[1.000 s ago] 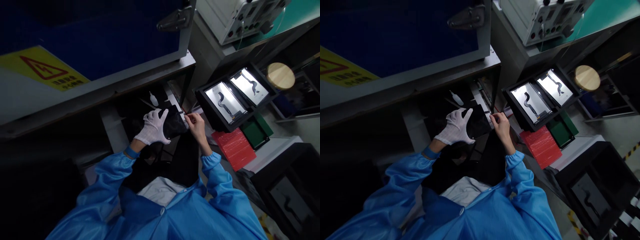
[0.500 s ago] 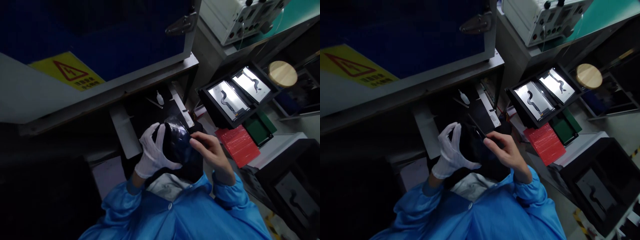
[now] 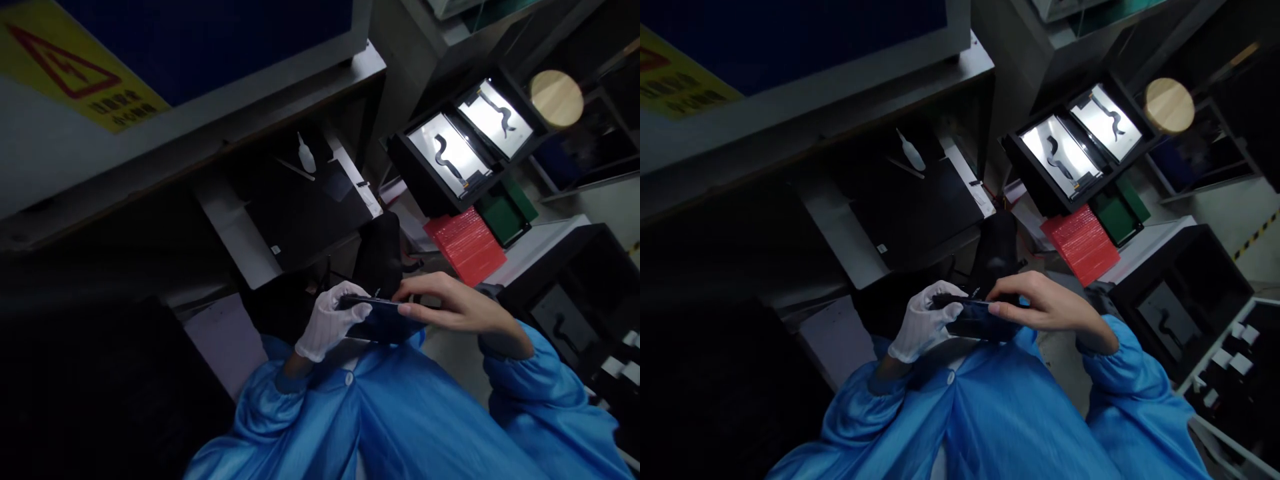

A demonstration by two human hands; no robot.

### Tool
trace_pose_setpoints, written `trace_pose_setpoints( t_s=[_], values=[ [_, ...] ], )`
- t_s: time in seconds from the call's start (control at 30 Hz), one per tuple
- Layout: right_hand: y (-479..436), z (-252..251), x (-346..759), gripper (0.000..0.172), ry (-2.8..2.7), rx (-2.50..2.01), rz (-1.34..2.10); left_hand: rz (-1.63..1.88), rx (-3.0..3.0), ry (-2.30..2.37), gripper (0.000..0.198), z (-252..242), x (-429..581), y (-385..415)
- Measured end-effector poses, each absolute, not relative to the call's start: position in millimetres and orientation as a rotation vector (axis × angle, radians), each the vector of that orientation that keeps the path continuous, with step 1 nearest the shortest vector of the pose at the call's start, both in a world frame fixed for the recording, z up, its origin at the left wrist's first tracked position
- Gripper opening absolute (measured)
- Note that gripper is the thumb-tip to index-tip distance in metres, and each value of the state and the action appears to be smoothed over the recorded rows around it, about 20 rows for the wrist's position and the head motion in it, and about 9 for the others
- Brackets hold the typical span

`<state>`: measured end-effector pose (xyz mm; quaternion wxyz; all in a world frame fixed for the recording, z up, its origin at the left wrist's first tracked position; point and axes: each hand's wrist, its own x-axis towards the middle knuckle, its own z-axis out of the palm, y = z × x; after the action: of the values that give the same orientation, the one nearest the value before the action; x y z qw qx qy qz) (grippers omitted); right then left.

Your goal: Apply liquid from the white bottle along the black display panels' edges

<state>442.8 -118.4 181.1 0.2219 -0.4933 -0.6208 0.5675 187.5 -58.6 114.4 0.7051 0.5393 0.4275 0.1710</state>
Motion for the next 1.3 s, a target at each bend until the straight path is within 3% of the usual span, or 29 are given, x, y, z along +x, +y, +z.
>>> trace_pose_setpoints(
  t_s=[0.13, 0.23, 0.5, 0.8, 1.3],
  values=[
    [-136, 175, 432, 0.05, -1.605, -1.488, 1.553, 0.435, 1.171, 0.938, 0.031, 96, 188, -82],
    [-144, 173, 427, 0.052, -1.544, -1.541, 1.549, 0.497, 1.171, 0.902, 0.045, 90, 189, -91],
    [-150, 170, 428, 0.041, -1.561, -1.601, 1.505, 0.596, 1.368, 0.772, 0.054, 86, 198, -90],
    [-148, 168, 427, 0.048, -1.551, -1.613, 1.531, 0.415, 1.265, 0.832, 0.029, 90, 203, -87],
    [-143, 173, 427, 0.056, -1.537, -1.63, 1.628, 0.401, 1.236, 0.93, 0.018, 94, 209, -94]
  ],
)
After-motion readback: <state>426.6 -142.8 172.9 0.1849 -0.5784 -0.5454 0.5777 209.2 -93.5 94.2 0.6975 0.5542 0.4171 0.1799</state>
